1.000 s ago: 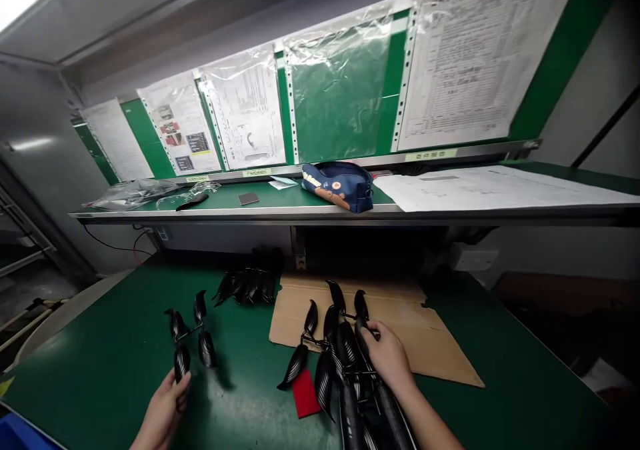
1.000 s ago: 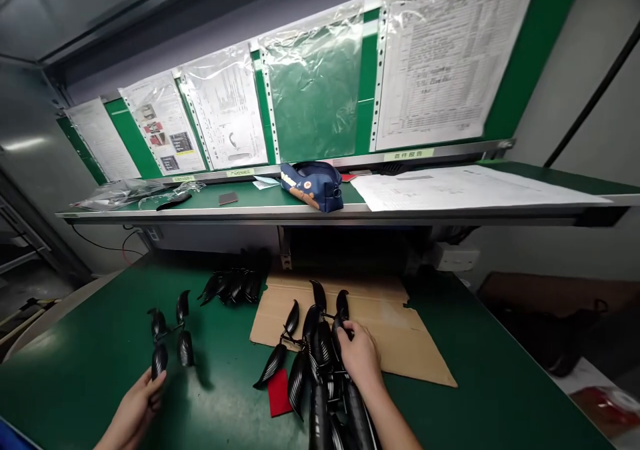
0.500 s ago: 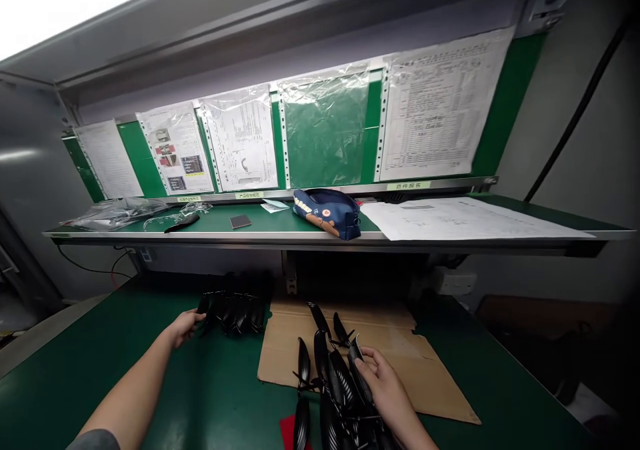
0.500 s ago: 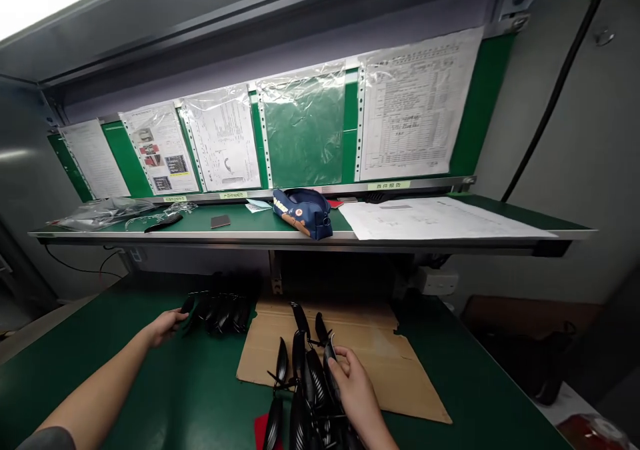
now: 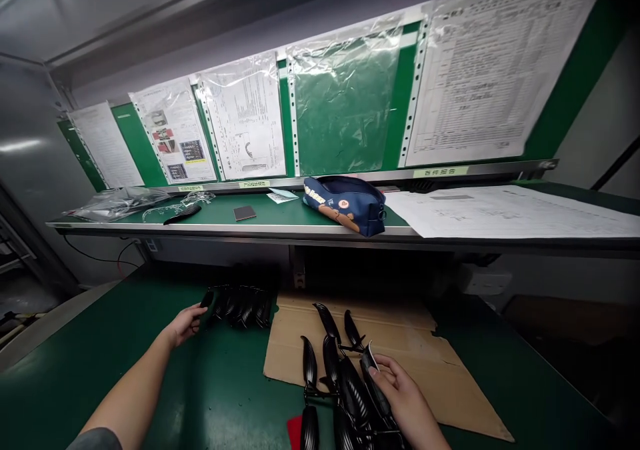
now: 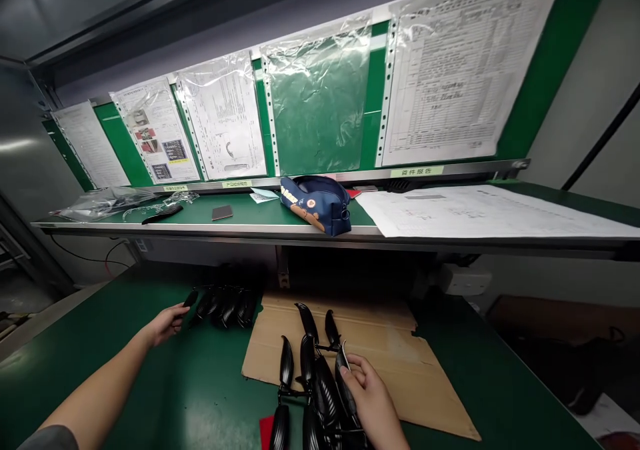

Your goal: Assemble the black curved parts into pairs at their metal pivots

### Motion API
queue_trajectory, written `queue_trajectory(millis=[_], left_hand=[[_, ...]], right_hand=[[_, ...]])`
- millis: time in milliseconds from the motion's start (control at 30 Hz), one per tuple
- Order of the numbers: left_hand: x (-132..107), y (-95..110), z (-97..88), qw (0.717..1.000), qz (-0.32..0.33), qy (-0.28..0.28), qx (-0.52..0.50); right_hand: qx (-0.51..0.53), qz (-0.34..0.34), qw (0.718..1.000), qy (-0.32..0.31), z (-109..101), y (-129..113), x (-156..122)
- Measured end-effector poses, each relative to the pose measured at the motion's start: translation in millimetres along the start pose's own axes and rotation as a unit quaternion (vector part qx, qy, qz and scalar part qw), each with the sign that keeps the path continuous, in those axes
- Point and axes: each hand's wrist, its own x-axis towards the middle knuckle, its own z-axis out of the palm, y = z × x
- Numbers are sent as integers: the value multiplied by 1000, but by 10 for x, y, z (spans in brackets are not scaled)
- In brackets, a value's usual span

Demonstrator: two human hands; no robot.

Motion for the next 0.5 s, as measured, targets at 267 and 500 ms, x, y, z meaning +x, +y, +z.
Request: queue_trajectory(millis=[267,500], left_hand=[[269,-97,87,995,-14,81,64],[460,-83,252,977,17,140,162]], right_hand=[[1,16,1000,-11,-29,17,36],[-7,16,1000,5,-110,22,51]])
